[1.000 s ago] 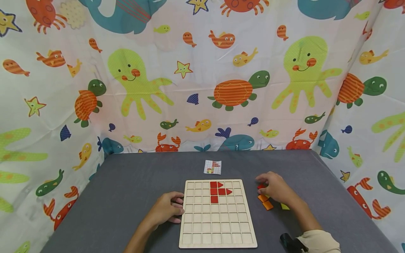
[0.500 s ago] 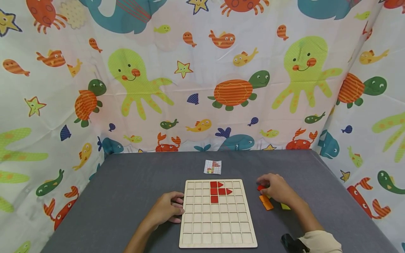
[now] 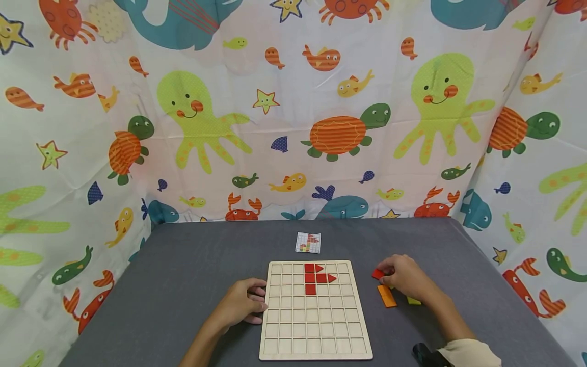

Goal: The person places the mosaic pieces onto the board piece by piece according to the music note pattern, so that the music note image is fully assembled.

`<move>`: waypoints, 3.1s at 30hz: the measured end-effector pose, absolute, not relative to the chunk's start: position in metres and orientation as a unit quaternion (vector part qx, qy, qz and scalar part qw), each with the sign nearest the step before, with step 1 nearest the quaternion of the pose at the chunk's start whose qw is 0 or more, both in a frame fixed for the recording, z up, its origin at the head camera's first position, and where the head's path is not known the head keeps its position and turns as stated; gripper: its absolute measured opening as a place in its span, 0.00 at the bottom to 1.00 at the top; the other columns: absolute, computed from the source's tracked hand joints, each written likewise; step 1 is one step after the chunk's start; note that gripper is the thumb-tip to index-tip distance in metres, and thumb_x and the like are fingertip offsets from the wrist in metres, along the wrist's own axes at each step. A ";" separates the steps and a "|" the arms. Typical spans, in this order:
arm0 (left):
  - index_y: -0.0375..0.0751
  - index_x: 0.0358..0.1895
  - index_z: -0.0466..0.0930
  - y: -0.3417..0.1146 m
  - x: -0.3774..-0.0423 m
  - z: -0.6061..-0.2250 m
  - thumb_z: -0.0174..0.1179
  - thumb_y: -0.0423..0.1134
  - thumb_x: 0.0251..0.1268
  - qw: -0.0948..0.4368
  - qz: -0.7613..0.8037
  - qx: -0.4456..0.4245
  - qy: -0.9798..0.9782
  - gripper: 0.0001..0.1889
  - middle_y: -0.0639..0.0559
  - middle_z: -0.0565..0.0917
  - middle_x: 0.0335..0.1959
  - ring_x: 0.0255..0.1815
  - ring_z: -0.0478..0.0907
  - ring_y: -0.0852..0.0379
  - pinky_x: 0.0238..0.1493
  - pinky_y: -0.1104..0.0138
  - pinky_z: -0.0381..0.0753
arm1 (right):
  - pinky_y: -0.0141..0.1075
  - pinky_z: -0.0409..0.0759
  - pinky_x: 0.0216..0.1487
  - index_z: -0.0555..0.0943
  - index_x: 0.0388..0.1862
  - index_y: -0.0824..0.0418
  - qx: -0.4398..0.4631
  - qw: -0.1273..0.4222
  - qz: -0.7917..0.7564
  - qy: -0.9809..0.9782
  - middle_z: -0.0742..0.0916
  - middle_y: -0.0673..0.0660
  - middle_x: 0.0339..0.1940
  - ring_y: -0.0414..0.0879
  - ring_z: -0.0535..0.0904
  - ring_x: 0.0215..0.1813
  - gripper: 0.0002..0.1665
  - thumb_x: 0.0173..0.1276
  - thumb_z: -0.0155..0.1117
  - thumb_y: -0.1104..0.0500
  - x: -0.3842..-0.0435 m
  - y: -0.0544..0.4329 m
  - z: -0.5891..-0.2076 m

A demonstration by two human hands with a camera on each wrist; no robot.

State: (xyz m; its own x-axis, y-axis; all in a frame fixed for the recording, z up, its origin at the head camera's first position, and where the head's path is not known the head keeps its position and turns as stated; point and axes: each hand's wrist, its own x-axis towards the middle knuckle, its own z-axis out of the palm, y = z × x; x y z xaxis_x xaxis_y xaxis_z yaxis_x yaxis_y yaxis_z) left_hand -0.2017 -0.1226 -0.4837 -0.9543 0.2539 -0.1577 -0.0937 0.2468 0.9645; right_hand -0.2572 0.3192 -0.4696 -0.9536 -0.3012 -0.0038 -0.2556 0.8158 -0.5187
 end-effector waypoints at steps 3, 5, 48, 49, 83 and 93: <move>0.25 0.68 0.75 -0.123 -0.202 -0.483 0.69 0.20 0.57 0.142 0.612 0.052 0.776 0.32 0.38 0.80 0.52 0.45 0.84 0.52 0.30 0.57 0.94 | 0.37 0.78 0.40 0.90 0.49 0.64 -0.148 0.041 -0.263 0.952 0.87 0.52 0.40 0.46 0.76 0.41 0.16 0.64 0.79 0.59 -0.257 0.318 -0.470; 0.25 0.68 0.75 -0.123 -0.202 -0.483 0.69 0.20 0.57 0.143 0.612 0.051 0.776 0.32 0.38 0.80 0.51 0.45 0.84 0.52 0.30 0.57 0.94 | 0.38 0.78 0.42 0.91 0.49 0.62 -0.151 0.037 -0.267 0.951 0.88 0.52 0.41 0.46 0.77 0.42 0.16 0.64 0.79 0.58 -0.256 0.317 -0.471; 0.24 0.67 0.75 -0.121 -0.200 -0.485 0.69 0.20 0.57 0.130 0.611 0.053 0.779 0.31 0.37 0.80 0.51 0.46 0.83 0.51 0.29 0.56 0.93 | 0.35 0.77 0.41 0.91 0.52 0.57 -0.276 0.032 -0.298 0.913 0.88 0.48 0.44 0.50 0.76 0.47 0.14 0.70 0.76 0.58 -0.250 0.230 -0.458; 0.24 0.67 0.75 -0.121 -0.201 -0.485 0.69 0.21 0.57 0.130 0.611 0.053 0.779 0.31 0.37 0.80 0.51 0.46 0.83 0.51 0.29 0.56 0.93 | 0.35 0.77 0.42 0.91 0.52 0.57 -0.281 0.033 -0.300 0.911 0.88 0.49 0.45 0.50 0.76 0.48 0.14 0.69 0.76 0.58 -0.251 0.228 -0.458; 0.24 0.68 0.75 -0.121 -0.201 -0.485 0.69 0.21 0.56 0.133 0.614 0.054 0.776 0.32 0.37 0.80 0.51 0.46 0.83 0.52 0.29 0.56 0.93 | 0.44 0.82 0.54 0.92 0.51 0.56 -0.322 0.074 -0.287 0.899 0.89 0.47 0.49 0.47 0.79 0.53 0.15 0.66 0.78 0.60 -0.254 0.206 -0.464; 0.25 0.67 0.76 -0.122 -0.201 -0.485 0.69 0.21 0.56 0.133 0.613 0.053 0.777 0.32 0.37 0.80 0.51 0.46 0.83 0.51 0.29 0.57 0.93 | 0.44 0.82 0.53 0.92 0.51 0.57 -0.319 0.079 -0.287 0.900 0.89 0.48 0.49 0.47 0.79 0.52 0.15 0.65 0.79 0.60 -0.254 0.205 -0.462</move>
State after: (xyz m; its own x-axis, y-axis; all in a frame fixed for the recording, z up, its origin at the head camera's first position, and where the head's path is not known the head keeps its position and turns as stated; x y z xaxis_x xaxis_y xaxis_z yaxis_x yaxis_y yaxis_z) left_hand -0.2013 -0.1217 -0.4845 -0.9591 0.2455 -0.1410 -0.0796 0.2440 0.9665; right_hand -0.2542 0.2049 -0.4623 -0.7842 -0.6191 0.0404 -0.5285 0.6324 -0.5663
